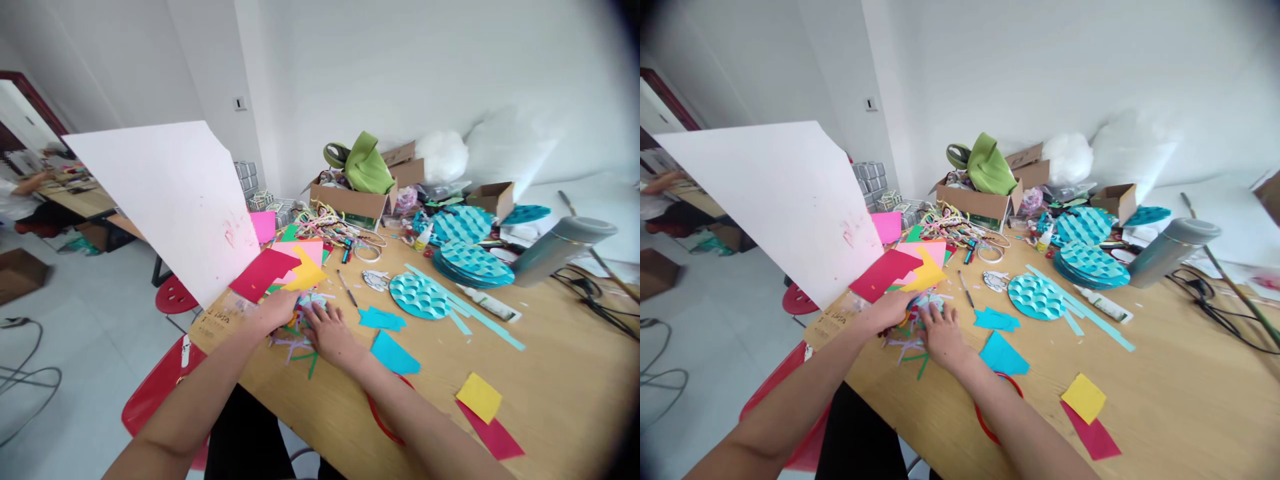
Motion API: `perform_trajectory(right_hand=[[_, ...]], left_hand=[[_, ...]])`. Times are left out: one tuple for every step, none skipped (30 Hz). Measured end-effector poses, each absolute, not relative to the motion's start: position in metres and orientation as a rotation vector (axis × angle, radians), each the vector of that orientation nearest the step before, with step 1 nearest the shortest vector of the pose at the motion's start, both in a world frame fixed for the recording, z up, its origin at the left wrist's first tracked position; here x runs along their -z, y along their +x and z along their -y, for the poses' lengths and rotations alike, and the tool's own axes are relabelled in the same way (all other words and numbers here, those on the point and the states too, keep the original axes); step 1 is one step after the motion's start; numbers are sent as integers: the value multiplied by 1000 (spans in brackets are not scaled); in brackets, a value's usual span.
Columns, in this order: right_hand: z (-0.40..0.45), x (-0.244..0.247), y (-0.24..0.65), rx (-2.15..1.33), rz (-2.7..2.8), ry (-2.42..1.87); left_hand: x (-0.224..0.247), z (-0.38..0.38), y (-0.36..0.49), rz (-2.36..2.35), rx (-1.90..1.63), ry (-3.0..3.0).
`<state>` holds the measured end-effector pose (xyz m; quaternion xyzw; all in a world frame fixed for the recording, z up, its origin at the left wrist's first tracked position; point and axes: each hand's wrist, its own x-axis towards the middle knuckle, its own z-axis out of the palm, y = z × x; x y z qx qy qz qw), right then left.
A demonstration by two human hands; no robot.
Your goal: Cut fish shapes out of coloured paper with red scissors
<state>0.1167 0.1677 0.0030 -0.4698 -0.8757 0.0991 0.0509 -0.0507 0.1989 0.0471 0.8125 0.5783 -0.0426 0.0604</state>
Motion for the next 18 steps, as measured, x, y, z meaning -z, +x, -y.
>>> perform_trajectory(right_hand=[[-167, -2, 116, -303, 2678, -1420], [-167, -2, 116, -304, 2689, -1412], [-167, -1, 116, -304, 2699, -1406], [-167, -1, 116, -304, 2708, -1402], [-167, -1, 116, -306, 2715, -1400], [-167, -1, 116, -308, 2722, -1399], [-168, -1, 116, -311, 2727, -1398], [-168, -1, 116, -313, 2732, -1399], [-168, -2, 117, -315, 2736, -1399], [-168, -2, 117, -318, 2739, -1399], [-168, -2, 117, -320, 2741, -1398], [-168, -2, 117, -322, 2744, -1396], [-168, -1, 117, -325, 2746, -1394], [-168, -1, 117, -328, 2747, -1394], [-167, -1, 118, -330, 2748, -1393], [-168, -1, 118, -333, 2748, -1392], [-168, -1, 118, -336, 2748, -1392], [-168, -1, 118, -339, 2749, -1389]], left_hand=[[-47, -199, -51, -1745, 130, 2460], [-46, -199, -51, -1741, 130, 2463], [-46, -198, -52, -1738, 130, 2468], [-46, -198, -51, -1739, 131, 2473], [-46, -197, -51, -1744, 133, 2478], [-46, -195, -51, -1754, 136, 2481], [-45, -194, -50, -1770, 140, 2483], [-45, -192, -49, -1787, 146, 2485], [-45, -190, -47, -1804, 150, 2487], [-45, -188, -45, -1819, 153, 2490], [-45, -186, -43, -1832, 154, 2494], [-45, -185, -42, -1845, 154, 2499], [-45, -184, -41, -1855, 153, 2503], [-45, -183, -40, -1867, 153, 2506], [-45, -183, -40, -1879, 153, 2507], [-45, -184, -40, -1890, 155, 2506], [-44, -184, -40, -1898, 157, 2506], [-43, -185, -40, -1906, 159, 2506]])
